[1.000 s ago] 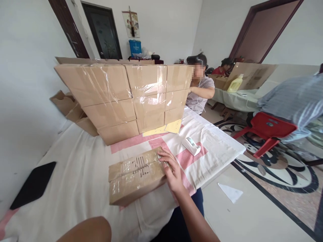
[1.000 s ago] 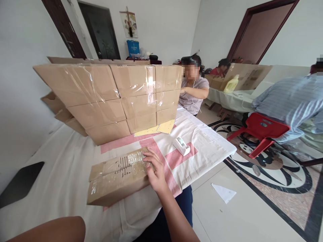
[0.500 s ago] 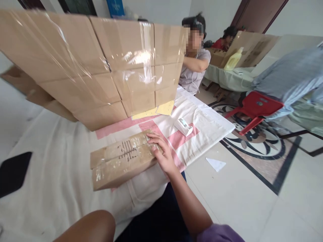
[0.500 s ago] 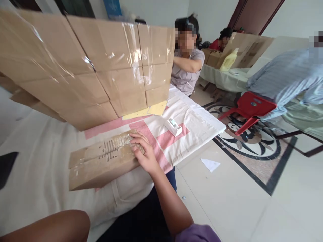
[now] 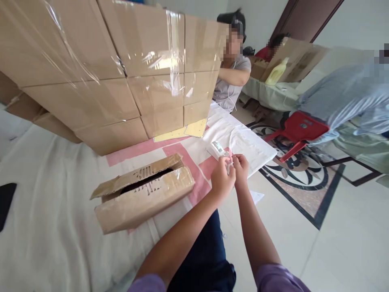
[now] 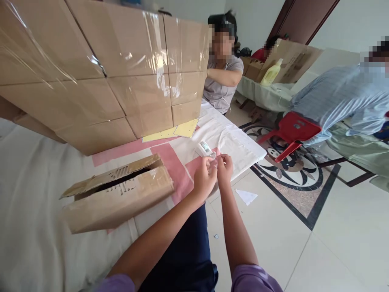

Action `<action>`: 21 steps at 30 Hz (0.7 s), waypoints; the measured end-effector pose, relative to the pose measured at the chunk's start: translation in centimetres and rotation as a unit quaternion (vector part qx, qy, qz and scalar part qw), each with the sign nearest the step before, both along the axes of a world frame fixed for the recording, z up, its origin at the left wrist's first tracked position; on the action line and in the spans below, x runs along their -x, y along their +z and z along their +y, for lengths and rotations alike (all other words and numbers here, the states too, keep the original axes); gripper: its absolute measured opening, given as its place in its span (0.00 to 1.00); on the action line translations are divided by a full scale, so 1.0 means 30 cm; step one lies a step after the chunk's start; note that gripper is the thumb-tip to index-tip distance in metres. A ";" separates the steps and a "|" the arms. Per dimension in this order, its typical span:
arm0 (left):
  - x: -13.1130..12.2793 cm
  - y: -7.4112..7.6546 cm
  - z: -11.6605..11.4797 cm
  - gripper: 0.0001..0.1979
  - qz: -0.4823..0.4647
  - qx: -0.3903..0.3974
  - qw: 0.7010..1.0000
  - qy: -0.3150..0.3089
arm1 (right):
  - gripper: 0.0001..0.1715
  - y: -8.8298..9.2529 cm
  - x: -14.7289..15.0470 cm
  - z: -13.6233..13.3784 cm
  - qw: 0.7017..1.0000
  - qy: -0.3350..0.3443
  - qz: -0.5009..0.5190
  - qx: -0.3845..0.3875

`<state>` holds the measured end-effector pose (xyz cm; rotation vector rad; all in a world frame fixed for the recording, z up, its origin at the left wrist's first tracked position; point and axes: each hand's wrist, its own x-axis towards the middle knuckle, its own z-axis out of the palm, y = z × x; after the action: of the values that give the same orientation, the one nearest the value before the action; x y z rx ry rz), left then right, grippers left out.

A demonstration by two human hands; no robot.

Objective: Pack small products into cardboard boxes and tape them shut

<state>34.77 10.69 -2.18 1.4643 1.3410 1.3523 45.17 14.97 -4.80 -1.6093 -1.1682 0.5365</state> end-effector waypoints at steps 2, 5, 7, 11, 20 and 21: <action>-0.038 -0.066 0.108 0.21 0.120 0.008 0.992 0.035 | 0.16 0.027 -0.028 0.079 0.999 0.008 -0.039 0.025; -0.039 -0.111 0.221 0.45 0.245 0.034 0.967 0.055 | 0.15 0.070 -0.047 0.186 0.993 0.064 -0.068 0.077; -0.020 -0.125 0.264 0.55 0.276 0.057 0.958 0.058 | 0.14 0.089 -0.056 0.240 0.982 0.100 -0.085 0.136; 0.016 -0.147 0.295 0.57 0.288 0.067 0.953 0.068 | 0.14 0.103 -0.065 0.304 0.960 0.137 -0.101 0.225; 0.021 -0.176 0.306 0.54 0.287 0.044 0.954 0.077 | 0.08 0.116 -0.045 0.328 0.934 0.180 -0.113 0.287; 0.021 -0.177 0.307 0.54 0.287 0.044 0.954 0.076 | 0.09 0.120 -0.044 0.330 0.932 0.183 -0.115 0.293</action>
<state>34.14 19.89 -7.48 1.8018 1.8826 0.9656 46.50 24.86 -1.19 -2.0020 -1.6015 1.0349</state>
